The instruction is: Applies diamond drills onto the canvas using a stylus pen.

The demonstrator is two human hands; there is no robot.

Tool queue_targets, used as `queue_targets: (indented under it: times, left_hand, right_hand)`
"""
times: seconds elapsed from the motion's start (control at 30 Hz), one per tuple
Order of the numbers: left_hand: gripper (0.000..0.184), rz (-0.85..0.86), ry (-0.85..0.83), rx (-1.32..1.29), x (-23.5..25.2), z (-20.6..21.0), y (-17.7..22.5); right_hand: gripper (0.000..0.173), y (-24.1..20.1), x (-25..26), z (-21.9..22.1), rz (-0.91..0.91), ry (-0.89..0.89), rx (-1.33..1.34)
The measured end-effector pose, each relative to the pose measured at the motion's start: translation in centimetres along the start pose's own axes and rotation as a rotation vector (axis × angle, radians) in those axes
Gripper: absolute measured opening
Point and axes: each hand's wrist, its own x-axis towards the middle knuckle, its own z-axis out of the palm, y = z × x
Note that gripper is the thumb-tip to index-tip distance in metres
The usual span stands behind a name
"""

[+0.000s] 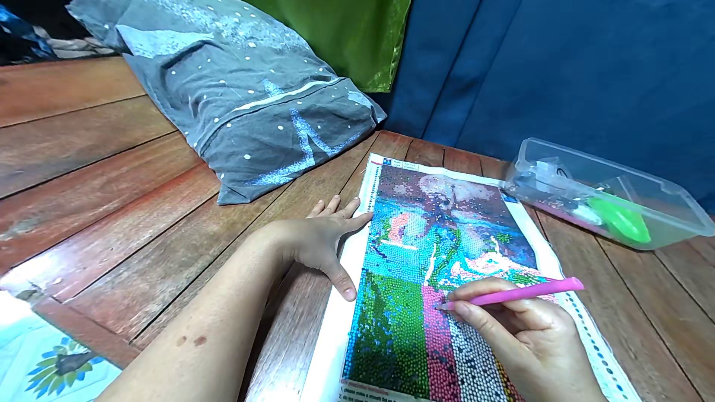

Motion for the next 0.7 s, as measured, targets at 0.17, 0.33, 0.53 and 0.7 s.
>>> queue_targets:
  times: [0.17, 0.33, 0.53, 0.7]
  left_hand:
    - [0.128, -0.017, 0.015, 0.005, -0.28, 0.1, 0.4]
    - [0.129, -0.007, 0.009, -0.009, 0.08, 0.07, -0.05]
    - [0.129, -0.003, 0.006, -0.005, 0.0, 0.07, -0.01]
    - [0.129, 0.0, 0.015, -0.007, 0.07, 0.16, -0.18]
  right_hand:
    - [0.011, 0.19, -0.01, 0.07, -0.021, 0.003, 0.003]
    - [0.011, 0.3, -0.01, 0.2, -0.027, 0.014, -0.003]
    - [0.012, 0.46, 0.0, 0.25, -0.047, 0.012, -0.013]
    - [0.013, 0.41, 0.06, 0.32, -0.044, 0.017, -0.029]
